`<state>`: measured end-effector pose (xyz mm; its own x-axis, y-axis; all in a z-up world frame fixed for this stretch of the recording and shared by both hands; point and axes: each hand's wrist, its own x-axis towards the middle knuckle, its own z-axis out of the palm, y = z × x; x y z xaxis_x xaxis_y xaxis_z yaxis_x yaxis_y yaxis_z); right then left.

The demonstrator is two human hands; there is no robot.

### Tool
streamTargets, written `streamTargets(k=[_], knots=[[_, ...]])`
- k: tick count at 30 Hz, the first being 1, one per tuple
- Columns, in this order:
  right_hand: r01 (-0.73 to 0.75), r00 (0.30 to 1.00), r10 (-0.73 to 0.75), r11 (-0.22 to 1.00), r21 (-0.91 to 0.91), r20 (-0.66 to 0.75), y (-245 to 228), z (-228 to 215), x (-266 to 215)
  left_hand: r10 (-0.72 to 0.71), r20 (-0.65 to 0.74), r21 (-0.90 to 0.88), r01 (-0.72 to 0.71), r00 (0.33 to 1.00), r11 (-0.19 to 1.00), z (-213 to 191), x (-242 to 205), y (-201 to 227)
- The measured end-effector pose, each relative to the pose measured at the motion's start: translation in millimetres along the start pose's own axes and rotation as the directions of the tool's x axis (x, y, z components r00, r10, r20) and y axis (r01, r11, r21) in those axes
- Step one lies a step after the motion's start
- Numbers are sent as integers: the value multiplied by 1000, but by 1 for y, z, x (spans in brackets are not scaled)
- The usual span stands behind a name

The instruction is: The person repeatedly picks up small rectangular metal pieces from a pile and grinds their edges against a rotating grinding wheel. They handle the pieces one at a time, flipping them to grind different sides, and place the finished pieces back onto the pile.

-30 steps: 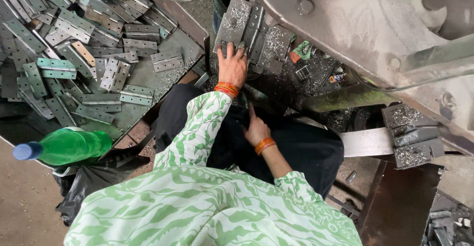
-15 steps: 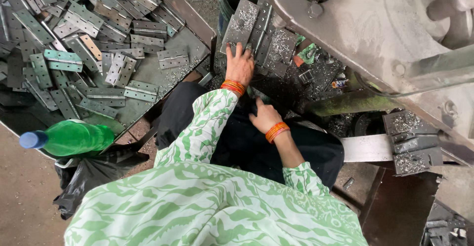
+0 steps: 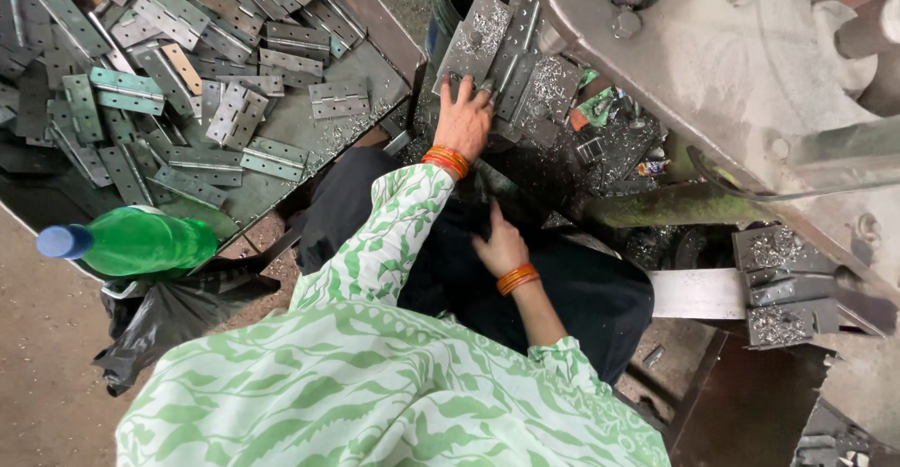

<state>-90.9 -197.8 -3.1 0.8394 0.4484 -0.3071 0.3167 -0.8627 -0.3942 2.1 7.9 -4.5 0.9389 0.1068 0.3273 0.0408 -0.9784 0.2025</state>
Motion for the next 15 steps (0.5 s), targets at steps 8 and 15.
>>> streamTargets(k=[8,15], knots=[[-3,1000,2,1000,-20,-31,6,14,1,-6,32,-52,7,999,999,12,30,-3],[-20,997,25,997,78,-72,18,56,-9,-2,73,41,-1,997,999,13,32,2]])
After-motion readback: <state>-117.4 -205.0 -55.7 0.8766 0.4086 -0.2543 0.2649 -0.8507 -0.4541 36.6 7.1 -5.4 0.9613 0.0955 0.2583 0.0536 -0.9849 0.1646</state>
